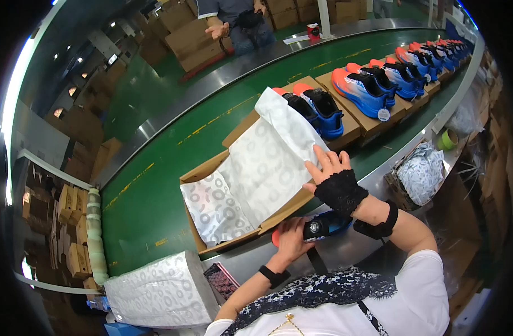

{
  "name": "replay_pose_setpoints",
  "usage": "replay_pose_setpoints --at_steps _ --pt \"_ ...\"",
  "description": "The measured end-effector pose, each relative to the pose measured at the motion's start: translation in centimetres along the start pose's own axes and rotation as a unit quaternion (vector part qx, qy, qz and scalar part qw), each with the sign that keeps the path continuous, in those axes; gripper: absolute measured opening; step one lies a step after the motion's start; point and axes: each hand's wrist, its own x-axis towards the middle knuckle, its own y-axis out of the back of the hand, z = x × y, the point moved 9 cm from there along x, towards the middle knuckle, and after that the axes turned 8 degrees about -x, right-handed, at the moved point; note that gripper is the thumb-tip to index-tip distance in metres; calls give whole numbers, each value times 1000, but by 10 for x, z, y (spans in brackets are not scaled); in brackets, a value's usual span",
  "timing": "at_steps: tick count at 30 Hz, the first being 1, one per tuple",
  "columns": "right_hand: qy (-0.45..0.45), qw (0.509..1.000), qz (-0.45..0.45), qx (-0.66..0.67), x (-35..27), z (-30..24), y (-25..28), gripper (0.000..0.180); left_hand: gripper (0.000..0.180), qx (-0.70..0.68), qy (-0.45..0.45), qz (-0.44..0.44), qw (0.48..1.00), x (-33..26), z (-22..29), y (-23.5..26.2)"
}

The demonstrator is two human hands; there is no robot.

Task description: Packing pairs of shoes into shoeboxes with wrapping paper on a manufacturing assembly line.

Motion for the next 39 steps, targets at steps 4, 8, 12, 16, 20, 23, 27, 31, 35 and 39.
replay_pose_setpoints --at_steps 4,8,12,16,20,23,27,31,35,39 --pt "-8 997 80 24 12 19 14 46 58 -158 68 -68 983 -15 -21 36" --pt "-92 967 173 161 -9 50 53 25 51 -346 292 -72 889 -67 -65 107" --pt "-48 984 17 172 -58 28 -5 25 42 -546 288 265 741 -78 -133 184" --pt "-74 838 -375 390 -96 -53 -107 56 49 -607 264 321 678 -34 -214 165" --pt "-222 656 -342 635 -90 -95 -121 65 52 -623 392 246 630 -14 -261 82" --pt "-301 600 -291 682 -79 -105 -129 64 54 -593 487 93 634 -4 -243 44" --pt "-398 695 -32 598 -61 -80 -141 58 43 -611 470 1 637 19 -217 41" --pt "-203 891 101 394 -5 -57 -94 60 26 -635 299 98 706 34 -185 117" --pt "-104 971 -16 216 2 -87 -128 53 38 -489 296 458 680 -55 -238 194" --pt "63 996 -11 59 -20 -140 -143 49 50 -498 401 412 649 -82 -244 156"
